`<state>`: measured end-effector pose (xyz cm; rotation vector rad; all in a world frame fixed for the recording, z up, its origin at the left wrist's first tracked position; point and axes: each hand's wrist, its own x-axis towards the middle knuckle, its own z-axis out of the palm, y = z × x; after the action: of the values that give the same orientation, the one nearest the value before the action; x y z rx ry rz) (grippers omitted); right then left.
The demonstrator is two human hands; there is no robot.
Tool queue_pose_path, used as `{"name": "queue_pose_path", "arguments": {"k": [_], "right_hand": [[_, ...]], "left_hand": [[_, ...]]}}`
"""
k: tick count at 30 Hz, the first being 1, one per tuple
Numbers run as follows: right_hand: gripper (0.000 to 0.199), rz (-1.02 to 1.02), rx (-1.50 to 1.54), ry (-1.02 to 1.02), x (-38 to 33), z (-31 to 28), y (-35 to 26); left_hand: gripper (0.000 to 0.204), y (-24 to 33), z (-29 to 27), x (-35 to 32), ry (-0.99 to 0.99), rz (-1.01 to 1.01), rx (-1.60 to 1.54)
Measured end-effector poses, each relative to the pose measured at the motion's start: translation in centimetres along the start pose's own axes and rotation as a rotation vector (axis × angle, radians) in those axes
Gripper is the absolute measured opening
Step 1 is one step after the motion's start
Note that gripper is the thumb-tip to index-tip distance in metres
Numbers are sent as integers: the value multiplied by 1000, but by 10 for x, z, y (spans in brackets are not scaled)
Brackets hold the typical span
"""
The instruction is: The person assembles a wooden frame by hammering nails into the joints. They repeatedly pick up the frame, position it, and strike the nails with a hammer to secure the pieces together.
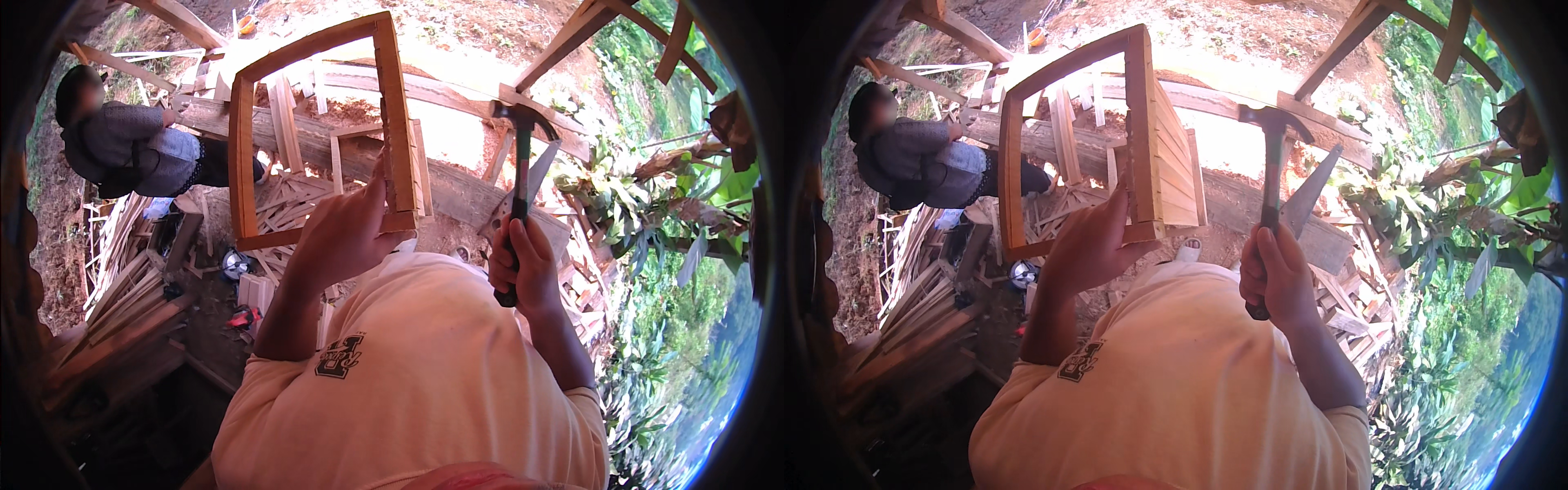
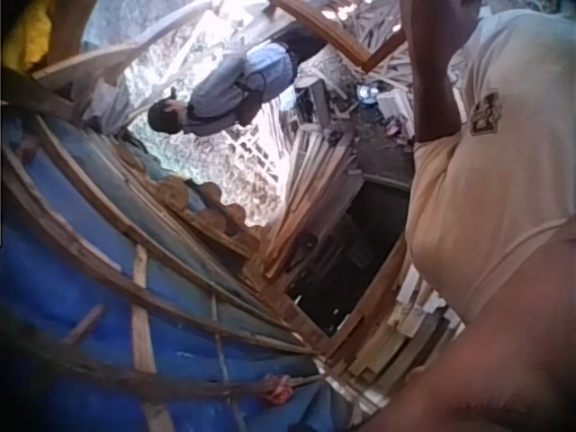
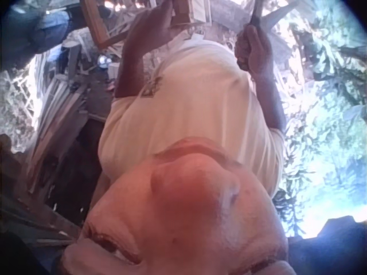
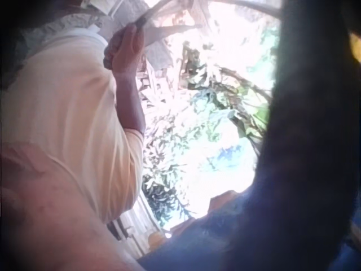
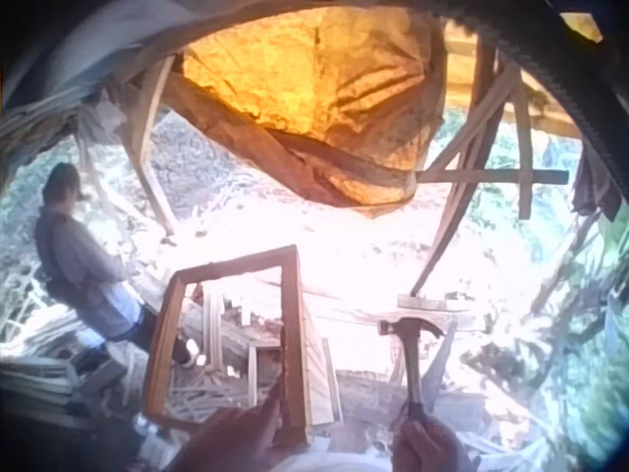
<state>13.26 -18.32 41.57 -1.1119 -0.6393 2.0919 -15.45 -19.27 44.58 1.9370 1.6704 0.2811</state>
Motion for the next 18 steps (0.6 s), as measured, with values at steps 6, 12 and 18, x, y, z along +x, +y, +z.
{"name": "queue_pose_path", "arguments": {"k": [6,12,18], "right_hand": [[18,-58,45,93,3,-4,0],[21,172,-106,-124,-15,5,1],[26,-1,-71,24,-9,19,10]], "left_hand": [[110,-14,7,-2,15,27,2],[103,-7,-2,-2,-4,-5,-61],[106,-8,2,-1,46,26,-62]]}}
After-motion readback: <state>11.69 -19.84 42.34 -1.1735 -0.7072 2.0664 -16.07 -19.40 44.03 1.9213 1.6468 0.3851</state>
